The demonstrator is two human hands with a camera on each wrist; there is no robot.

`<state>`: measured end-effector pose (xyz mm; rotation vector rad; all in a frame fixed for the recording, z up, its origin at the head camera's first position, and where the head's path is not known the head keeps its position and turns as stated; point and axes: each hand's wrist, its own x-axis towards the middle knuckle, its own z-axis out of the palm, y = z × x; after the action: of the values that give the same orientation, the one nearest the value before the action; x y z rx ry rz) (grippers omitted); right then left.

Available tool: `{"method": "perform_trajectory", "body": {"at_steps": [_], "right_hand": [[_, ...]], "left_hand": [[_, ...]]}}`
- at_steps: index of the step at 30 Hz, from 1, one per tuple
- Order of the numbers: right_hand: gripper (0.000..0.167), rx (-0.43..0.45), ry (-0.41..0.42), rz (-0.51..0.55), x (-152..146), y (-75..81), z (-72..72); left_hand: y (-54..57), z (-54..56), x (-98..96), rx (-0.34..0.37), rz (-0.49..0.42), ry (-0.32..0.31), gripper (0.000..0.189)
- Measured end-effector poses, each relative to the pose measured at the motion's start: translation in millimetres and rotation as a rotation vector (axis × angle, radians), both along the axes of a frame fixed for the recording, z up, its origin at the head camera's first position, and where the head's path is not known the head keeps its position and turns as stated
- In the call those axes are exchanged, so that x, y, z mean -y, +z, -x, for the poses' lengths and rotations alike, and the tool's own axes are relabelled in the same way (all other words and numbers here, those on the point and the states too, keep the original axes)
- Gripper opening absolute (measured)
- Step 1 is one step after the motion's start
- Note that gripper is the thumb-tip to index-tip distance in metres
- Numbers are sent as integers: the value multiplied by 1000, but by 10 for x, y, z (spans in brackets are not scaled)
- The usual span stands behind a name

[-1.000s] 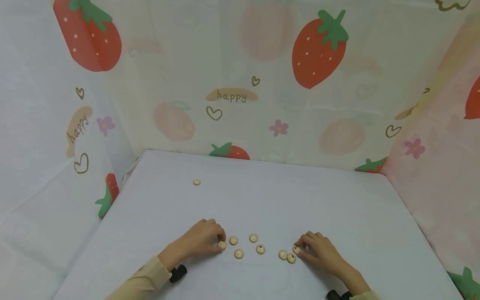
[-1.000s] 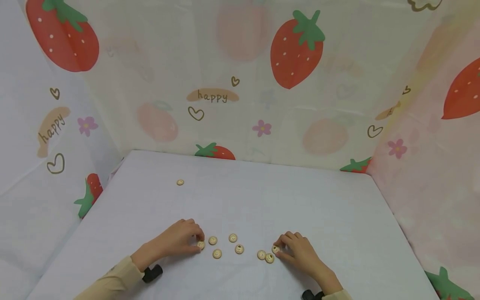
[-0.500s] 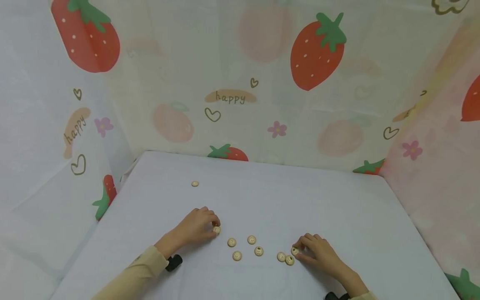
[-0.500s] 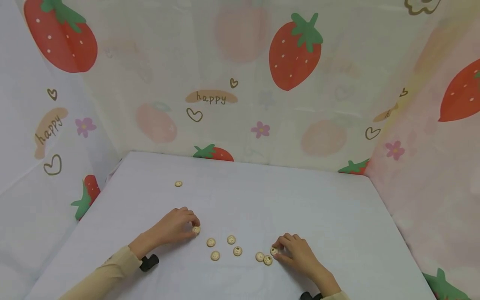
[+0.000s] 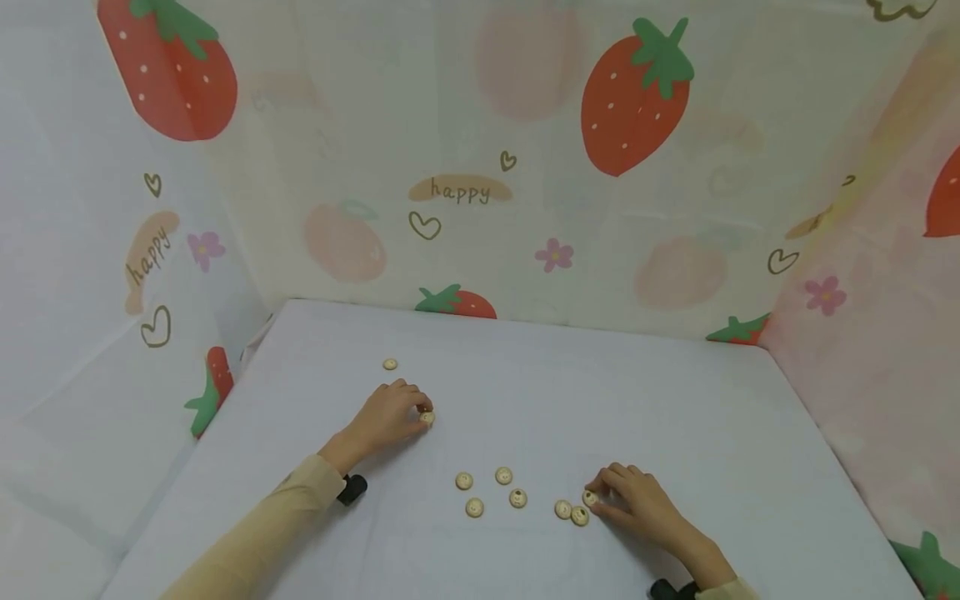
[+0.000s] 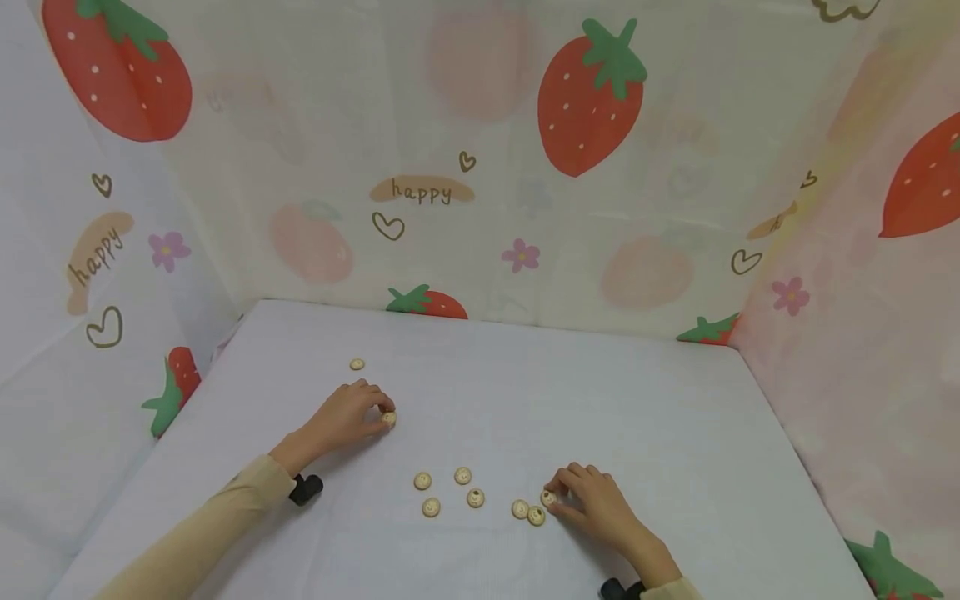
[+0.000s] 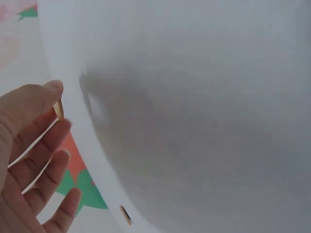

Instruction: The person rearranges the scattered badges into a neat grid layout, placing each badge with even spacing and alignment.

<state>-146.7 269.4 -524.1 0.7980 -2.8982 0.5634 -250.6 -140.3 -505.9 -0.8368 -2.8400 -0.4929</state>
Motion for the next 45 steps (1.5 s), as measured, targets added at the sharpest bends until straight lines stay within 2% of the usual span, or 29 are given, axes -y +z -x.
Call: {"method": "perform_trajectory", "body": {"at_steps": [6,18,25,34,45], "right_hand": [[17,10,1,6,-12,14,9],[17,23,-2,8,-1,-3,8],[16,-2,13,9,-15,-32,24],[15,2,17,19,-6,-24,21],[16,-2,16,7,-6,-31,20]], "left_hand": [[-2,149,25,-21,15,28,18],[-46,350,86,-41,28,68,20],[-27,446,93,-25,31,92,21],[-115,613,102,-9,49,135,22],[-61,745,41,-16,48,160,22]]}}
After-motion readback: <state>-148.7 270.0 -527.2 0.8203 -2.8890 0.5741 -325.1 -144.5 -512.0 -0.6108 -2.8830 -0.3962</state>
